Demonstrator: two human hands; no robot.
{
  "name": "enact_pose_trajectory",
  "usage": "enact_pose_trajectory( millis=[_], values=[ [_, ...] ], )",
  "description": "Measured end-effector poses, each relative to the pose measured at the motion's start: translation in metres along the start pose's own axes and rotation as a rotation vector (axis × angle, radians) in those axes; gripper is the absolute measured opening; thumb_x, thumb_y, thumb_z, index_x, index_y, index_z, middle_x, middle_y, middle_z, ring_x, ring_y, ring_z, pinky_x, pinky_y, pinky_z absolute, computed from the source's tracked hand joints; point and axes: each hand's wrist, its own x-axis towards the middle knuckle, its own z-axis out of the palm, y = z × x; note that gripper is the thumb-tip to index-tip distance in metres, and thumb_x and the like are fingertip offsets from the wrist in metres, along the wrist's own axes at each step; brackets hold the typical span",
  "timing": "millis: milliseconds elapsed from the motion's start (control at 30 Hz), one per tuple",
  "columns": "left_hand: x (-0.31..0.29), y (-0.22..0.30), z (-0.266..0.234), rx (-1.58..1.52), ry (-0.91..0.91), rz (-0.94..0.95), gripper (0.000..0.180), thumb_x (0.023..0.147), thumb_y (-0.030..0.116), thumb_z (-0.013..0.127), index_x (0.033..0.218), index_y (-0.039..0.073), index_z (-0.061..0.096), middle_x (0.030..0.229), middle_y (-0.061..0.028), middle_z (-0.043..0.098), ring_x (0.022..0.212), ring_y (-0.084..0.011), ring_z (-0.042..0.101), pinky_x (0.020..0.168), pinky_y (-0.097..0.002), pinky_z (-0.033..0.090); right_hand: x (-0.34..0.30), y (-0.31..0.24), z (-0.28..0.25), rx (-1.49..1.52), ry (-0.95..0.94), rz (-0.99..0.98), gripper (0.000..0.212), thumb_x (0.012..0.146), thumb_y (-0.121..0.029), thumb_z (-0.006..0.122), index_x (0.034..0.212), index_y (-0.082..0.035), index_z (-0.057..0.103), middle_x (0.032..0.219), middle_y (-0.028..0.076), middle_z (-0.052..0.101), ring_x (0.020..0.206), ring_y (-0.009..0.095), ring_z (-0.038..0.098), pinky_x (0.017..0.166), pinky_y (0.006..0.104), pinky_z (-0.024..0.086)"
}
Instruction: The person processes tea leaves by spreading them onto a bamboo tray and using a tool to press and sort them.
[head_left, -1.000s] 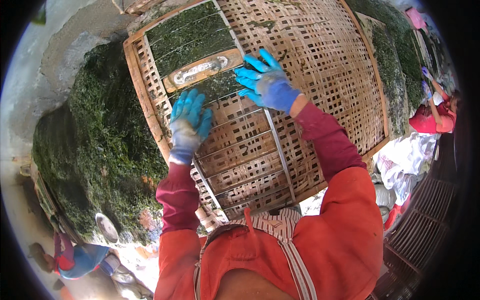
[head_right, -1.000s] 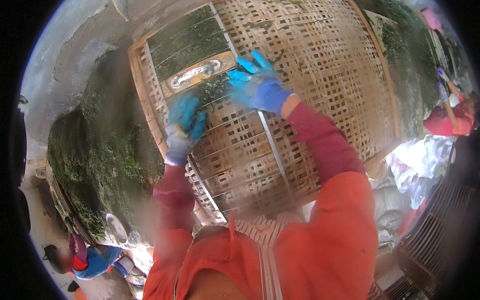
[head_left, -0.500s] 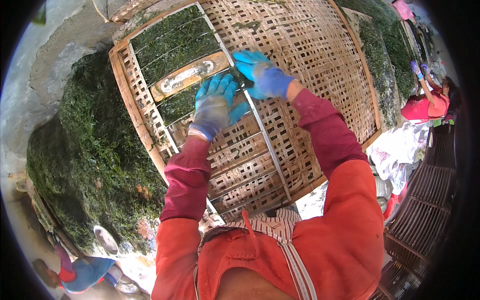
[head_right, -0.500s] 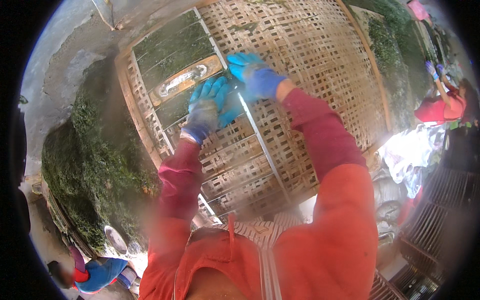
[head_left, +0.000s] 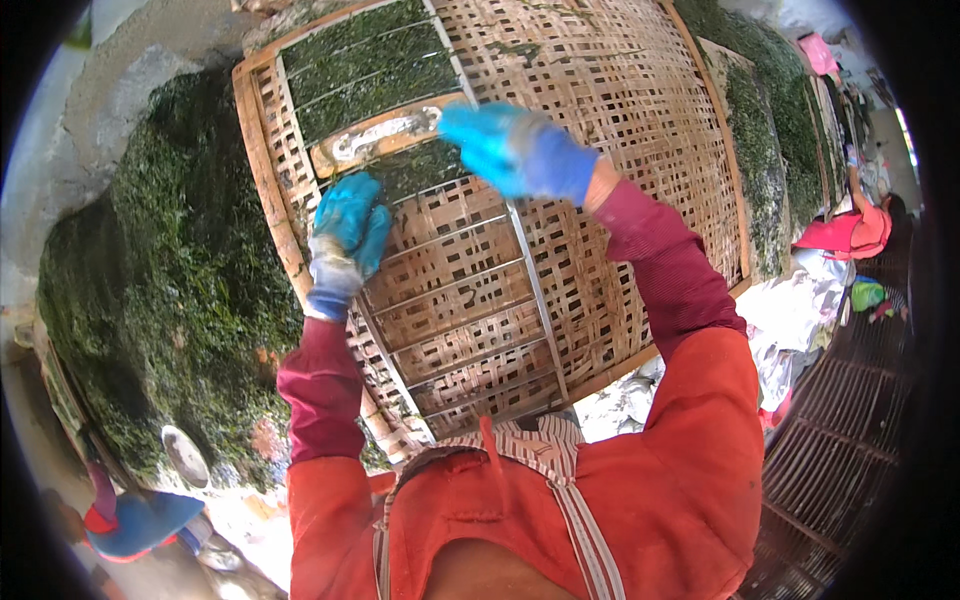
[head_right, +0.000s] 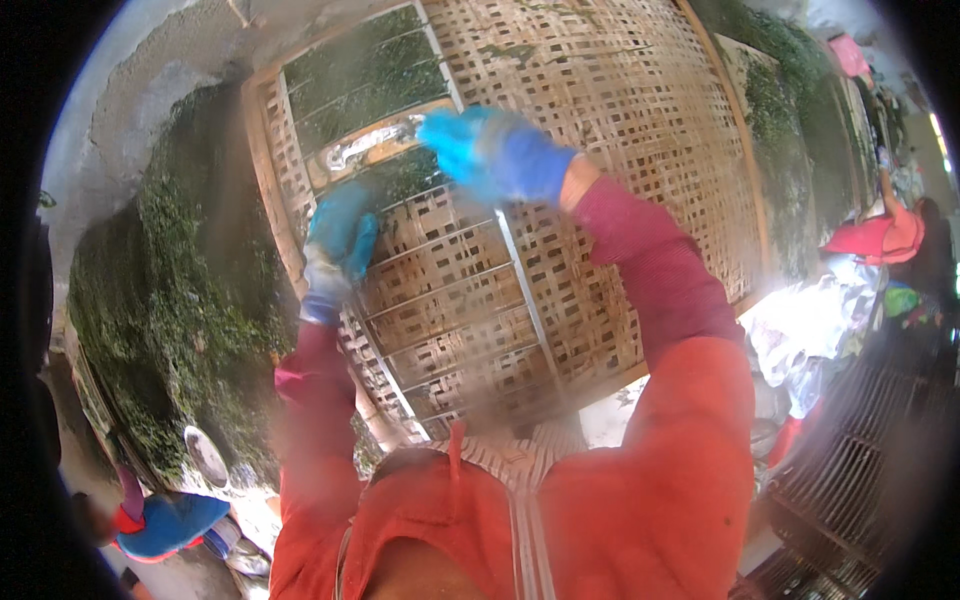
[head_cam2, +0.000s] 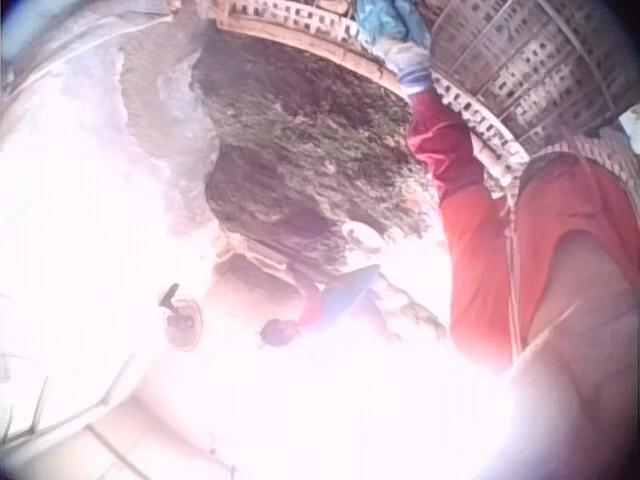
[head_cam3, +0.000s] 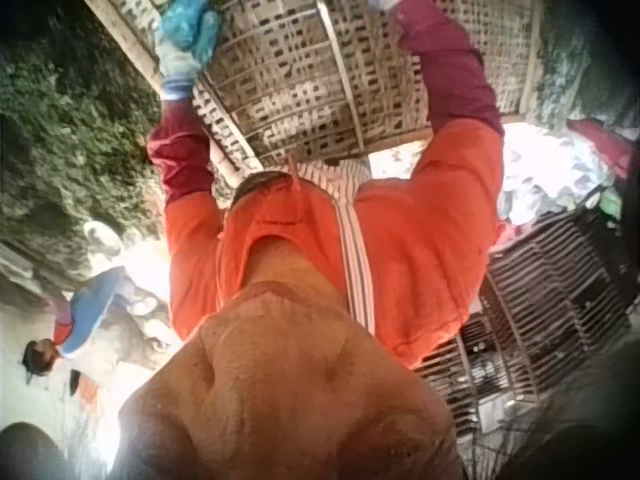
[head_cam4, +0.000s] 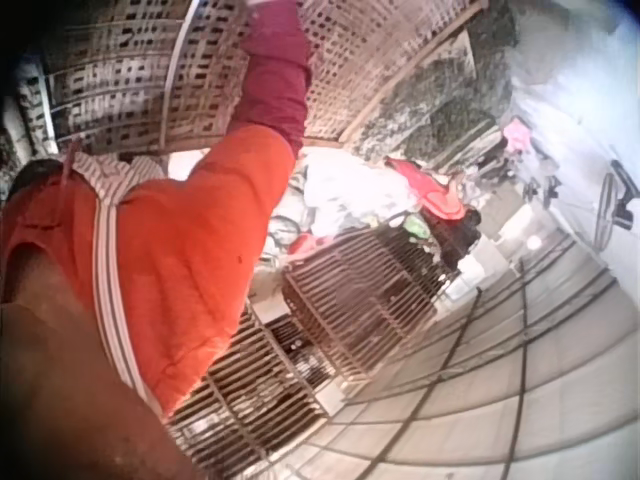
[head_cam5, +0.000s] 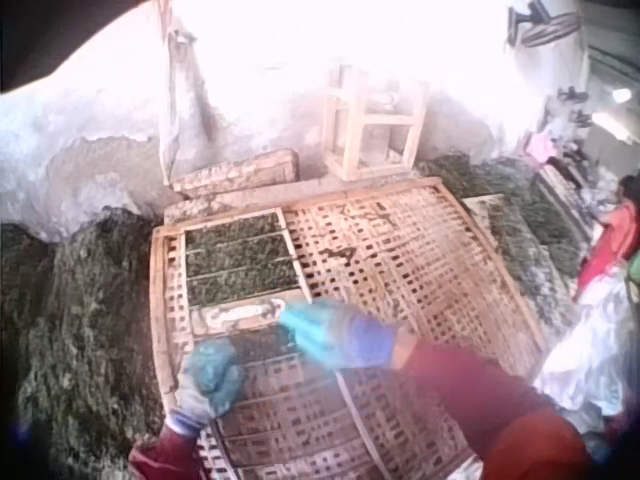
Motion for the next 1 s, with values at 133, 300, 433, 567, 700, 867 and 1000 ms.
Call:
enact_pose_trajectory(
  millis=[133,300,433,567,700,867,1000],
  values=[
    [-0.013,0.003,0.011,0.585,-0.037,0.01,0.053,0.091,0.034,0.07,0.138,0.012,0.061,0.151,-0.0142,0.052,0.141,-0.037,0.046,0.119,-0.0527,0.035,-0.01,-0.013,0.036,-0.021,0.006,-0.054,0.037,0.1,-0.028,0.063,0.127,-0.003,0.07,0.142,0.019,0.062,0.121,0.029,0.067,0.109,0.0425,0.053],
    [-0.019,0.014,0.012,0.669,0.034,-0.08,0.063,0.091,0.036,0.069,0.146,0.009,0.055,0.159,-0.0143,0.043,0.147,-0.0377,0.04,0.121,-0.0538,0.031,0.024,-0.027,0.086,0.451,0.762,0.523,0.067,0.1,-0.034,0.064,0.154,-0.001,0.043,0.155,0.036,0.039,0.145,0.048,0.04,0.121,0.0503,0.034],
    [-0.03,0.0,0.015,0.697,0.019,-0.066,0.061,0.092,0.037,0.067,0.145,0.01,0.055,0.16,-0.0115,0.042,0.149,-0.0365,0.037,0.123,-0.0554,0.026,0.031,-0.073,0.077,0.057,0.366,0.019,0.052,0.093,-0.032,0.071,0.133,-0.001,0.063,0.147,0.022,0.054,0.136,0.041,0.051,0.111,0.0525,0.043],
    [-0.037,0.0,0.02,0.684,0.081,-0.09,0.054,0.093,0.034,0.066,0.142,0.012,0.058,0.154,-0.009,0.05,0.148,-0.0345,0.039,0.124,-0.0569,0.024,0.009,-0.052,0.055,0.261,0.516,0.007,0.041,0.086,-0.011,0.073,0.125,-0.001,0.068,0.139,0.017,0.061,0.121,0.036,0.063,0.105,0.0472,0.052],
    [-0.041,0.001,0.021,0.728,0.017,-0.18,0.051,0.096,0.036,0.062,0.141,0.011,0.061,0.152,-0.0092,0.053,0.15,-0.0346,0.038,0.124,-0.06,0.02,0.001,-0.039,0.054,0.169,0.352,-0.055,0.038,0.09,-0.013,0.07,0.126,-0.004,0.069,0.136,0.015,0.065,0.118,0.035,0.065,0.105,0.0485,0.051],
    [-0.04,0.009,0.023,0.671,-0.027,-0.273,0.051,0.101,0.038,0.053,0.145,0.014,0.057,0.156,-0.0118,0.05,0.152,-0.0355,0.033,0.124,-0.0605,0.018,-0.016,-0.037,0.064,-0.072,0.331,0.095,0.024,0.094,-0.016,0.066,0.114,-0.005,0.071,0.131,0.015,0.067,0.124,0.036,0.06,0.106,0.0531,0.044],
    [-0.054,0.029,-0.001,0.349,0.397,-0.058,0.05,0.091,0.029,0.073,0.136,0.011,0.062,0.14,-0.0123,0.063,0.12,-0.0318,0.066,0.093,-0.0494,0.057,-0.023,-0.032,0.073,-0.072,0.263,0.142,0.04,0.096,-0.012,0.067,0.135,-0.001,0.066,0.145,0.015,0.061,0.14,0.033,0.052,0.122,0.0532,0.029]
  ],
)
